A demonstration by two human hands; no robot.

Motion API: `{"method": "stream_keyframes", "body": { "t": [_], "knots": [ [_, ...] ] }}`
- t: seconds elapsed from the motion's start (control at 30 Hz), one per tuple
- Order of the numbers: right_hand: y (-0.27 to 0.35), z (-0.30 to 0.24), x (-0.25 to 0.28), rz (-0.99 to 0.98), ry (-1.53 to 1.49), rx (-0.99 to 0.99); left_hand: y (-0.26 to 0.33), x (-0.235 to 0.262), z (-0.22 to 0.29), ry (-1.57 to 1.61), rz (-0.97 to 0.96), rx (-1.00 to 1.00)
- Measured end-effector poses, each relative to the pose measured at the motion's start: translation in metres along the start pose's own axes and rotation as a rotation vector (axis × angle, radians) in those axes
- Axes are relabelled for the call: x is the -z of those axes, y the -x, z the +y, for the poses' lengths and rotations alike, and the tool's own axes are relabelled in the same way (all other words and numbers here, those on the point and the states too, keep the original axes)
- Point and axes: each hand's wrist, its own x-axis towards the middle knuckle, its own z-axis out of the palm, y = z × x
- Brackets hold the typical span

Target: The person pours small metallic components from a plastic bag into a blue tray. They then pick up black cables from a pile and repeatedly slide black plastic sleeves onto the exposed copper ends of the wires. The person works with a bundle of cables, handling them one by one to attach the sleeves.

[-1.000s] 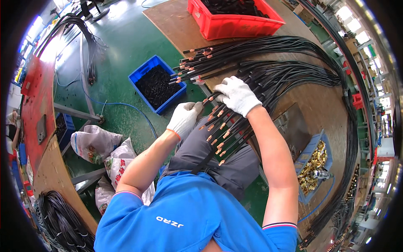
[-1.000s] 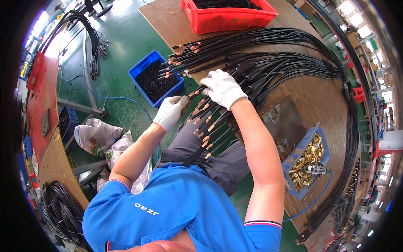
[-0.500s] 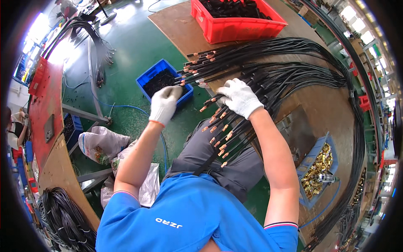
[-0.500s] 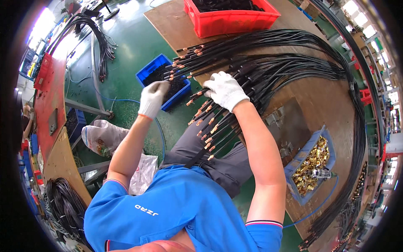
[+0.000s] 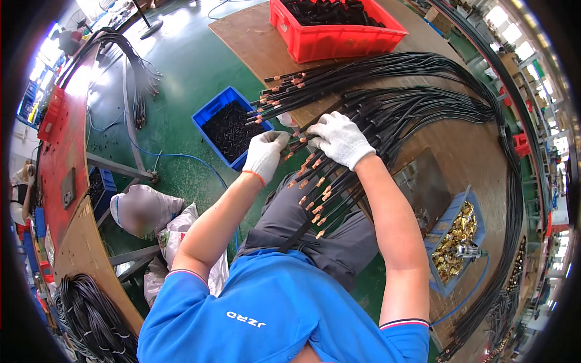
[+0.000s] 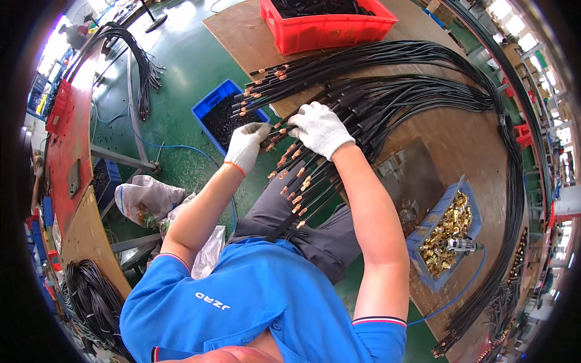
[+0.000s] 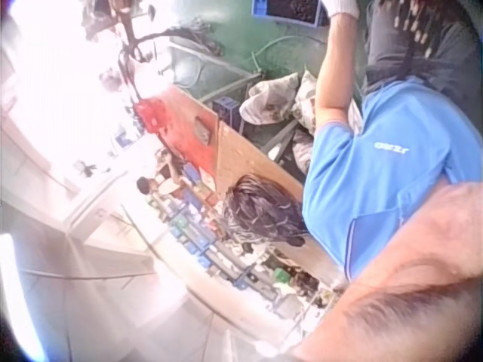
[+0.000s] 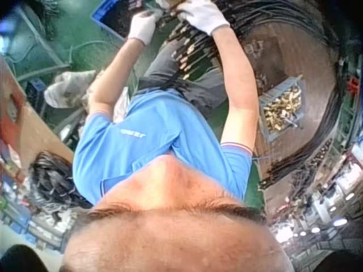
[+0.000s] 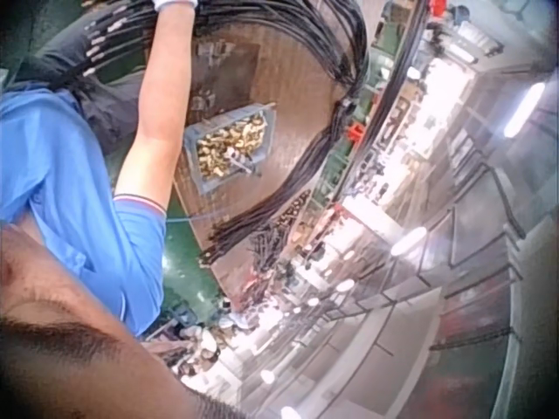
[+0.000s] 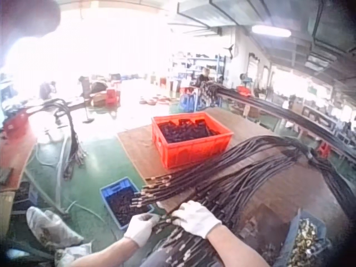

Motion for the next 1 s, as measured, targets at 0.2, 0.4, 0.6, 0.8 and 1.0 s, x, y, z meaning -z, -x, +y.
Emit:
{"method": "stream_keyframes", "body": {
  "t": [0.2,0.4,0.6,0.8,1.0],
  "knots": [
    [-0.002,-0.005,-0.001,0.076,-0.042,-0.007,0.016,-0.008,-0.001,0.011,0.068,-0.011],
    [-0.003,-0.005,0.003,-0.031,0.014,-0.002,0.032,0.009,-0.004,-0.022,0.143,0.053],
    [-0.002,0.000,-0.003,0.031,0.019,0.039,0.034,0.041,-0.002,0.484,0.036,0.214],
    [-0.004,-0.001,-0.005,0.063,0.042,0.068,0.027,0.005,0.020,-0.191,0.058,-0.291],
    [-0.002,0.005,-0.007,0.067,0.053,0.072,0.030,-0.015,0.025,-0.676,0.153,-0.591]
  ]
}}
